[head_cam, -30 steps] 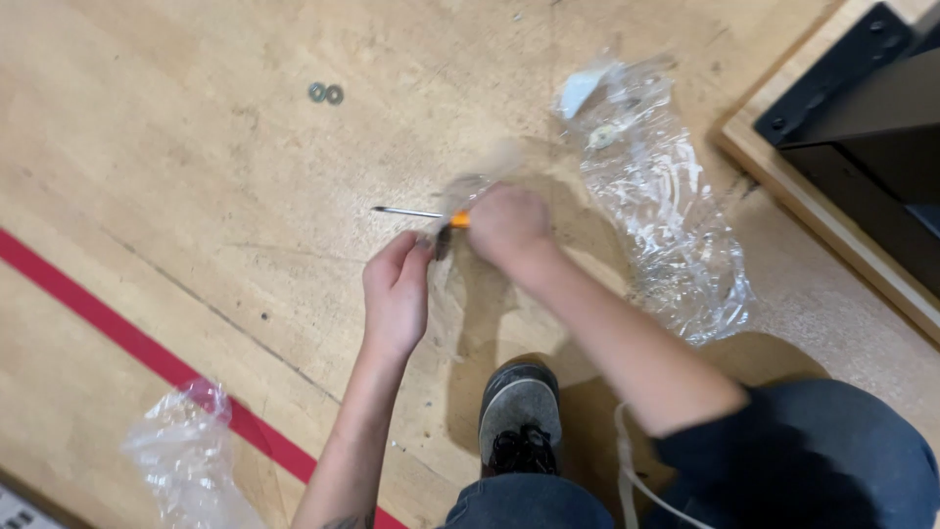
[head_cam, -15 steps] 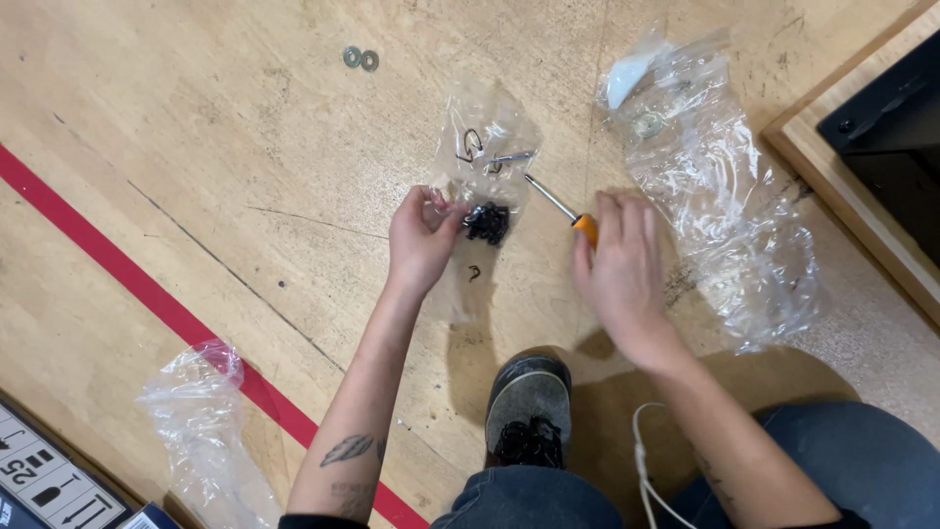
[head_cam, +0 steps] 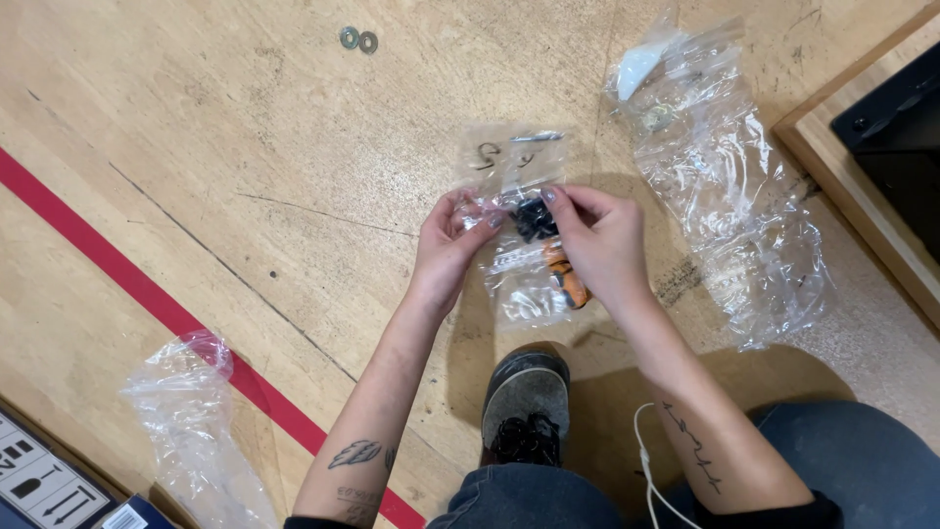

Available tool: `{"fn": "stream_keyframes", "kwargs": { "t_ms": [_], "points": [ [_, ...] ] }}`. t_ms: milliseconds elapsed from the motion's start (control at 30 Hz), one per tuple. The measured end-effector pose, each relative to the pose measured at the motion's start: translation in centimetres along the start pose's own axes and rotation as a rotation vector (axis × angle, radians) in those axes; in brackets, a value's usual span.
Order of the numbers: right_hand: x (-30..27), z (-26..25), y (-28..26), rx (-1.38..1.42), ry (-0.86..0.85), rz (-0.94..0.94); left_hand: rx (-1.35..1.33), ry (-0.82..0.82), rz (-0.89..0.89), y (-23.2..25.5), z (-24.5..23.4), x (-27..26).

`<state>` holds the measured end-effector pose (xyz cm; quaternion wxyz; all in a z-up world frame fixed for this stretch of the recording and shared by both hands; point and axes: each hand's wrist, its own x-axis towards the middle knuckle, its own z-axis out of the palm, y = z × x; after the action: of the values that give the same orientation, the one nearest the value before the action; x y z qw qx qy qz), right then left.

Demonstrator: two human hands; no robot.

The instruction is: The person aligns long metal frame components on the floor, opens a plastic bag of hardware with a screwdriver, and fits a screw through a pre-drilled hole into the metal structure by hand.

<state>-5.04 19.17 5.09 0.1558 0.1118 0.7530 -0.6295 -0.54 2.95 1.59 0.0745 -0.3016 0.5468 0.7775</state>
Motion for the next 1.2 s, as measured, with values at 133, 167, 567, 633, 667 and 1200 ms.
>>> {"fn": "stream_keyframes", "kwargs": {
  "t_ms": [133,167,567,633,667,1200],
  "points": [
    [1.2,-0.1,-1.4,-0.418,0.017,-0.239,0.087,0.008,-0.007,-0.7,-0.6,0.1],
    [1.2,0.1,-2.4,-0.461,0.016,-0.3,0.125,0.02,-0.028,-0.8,-0.7,0.0],
    [2.5,0.2,-0.7,-0.381,-0.051,-0.214,0.314,0.102,-0.01,-4.1,-2.5,1.2],
    [3.4,-0.9,0.6,-0.331,-0.044,-0.121,0.357,0.11,0.019,-2.8,-1.6,1.3],
    [3.9,-1.7,1.8,-0.36,-0.013,-0.125,0.516,0.098,0.144,-2.0,-0.9,1.1],
    [6.3,-1.0,5.5,-0.747,-0.448,-0.742,1.361,-0.301,0.924,-1.1,-1.4,5.6]
  ]
}}
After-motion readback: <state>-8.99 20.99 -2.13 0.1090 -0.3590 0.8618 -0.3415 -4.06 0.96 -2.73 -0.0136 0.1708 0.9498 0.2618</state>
